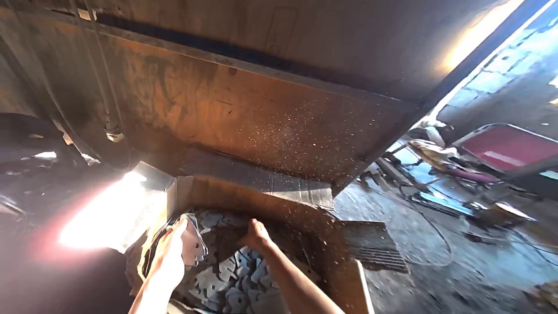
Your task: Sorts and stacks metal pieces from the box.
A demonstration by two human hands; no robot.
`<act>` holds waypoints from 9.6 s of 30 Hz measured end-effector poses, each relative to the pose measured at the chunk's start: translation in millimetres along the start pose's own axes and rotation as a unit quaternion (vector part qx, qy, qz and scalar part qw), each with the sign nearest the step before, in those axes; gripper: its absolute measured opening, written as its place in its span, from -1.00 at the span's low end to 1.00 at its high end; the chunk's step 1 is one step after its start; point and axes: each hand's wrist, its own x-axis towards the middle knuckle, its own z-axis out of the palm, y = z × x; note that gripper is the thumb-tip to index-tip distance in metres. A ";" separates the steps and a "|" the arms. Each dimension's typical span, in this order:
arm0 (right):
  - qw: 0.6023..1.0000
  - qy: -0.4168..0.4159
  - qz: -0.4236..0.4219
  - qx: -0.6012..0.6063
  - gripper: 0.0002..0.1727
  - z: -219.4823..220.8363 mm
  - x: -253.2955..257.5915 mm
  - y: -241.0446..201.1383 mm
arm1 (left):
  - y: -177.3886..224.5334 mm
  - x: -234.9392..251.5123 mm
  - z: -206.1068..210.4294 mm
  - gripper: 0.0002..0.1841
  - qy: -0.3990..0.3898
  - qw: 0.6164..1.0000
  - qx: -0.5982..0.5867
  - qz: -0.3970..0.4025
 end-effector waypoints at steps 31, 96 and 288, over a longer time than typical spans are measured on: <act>0.950 0.049 -0.180 0.250 -0.75 -53.7 -74.5 -94.4 | -1.1 -11.3 17.6 -0.45 -0.041 0.998 -0.002 -0.052; 0.970 0.055 0.179 0.155 -0.15 46.6 -49.5 -54.2 | 1.1 -8.2 -8.5 -0.71 -0.053 0.967 0.222 0.112; 0.773 -0.188 -0.085 0.600 -0.73 -41.5 -50.7 -16.2 | -10.5 -3.5 -23.3 -0.60 -0.022 0.997 -0.064 0.047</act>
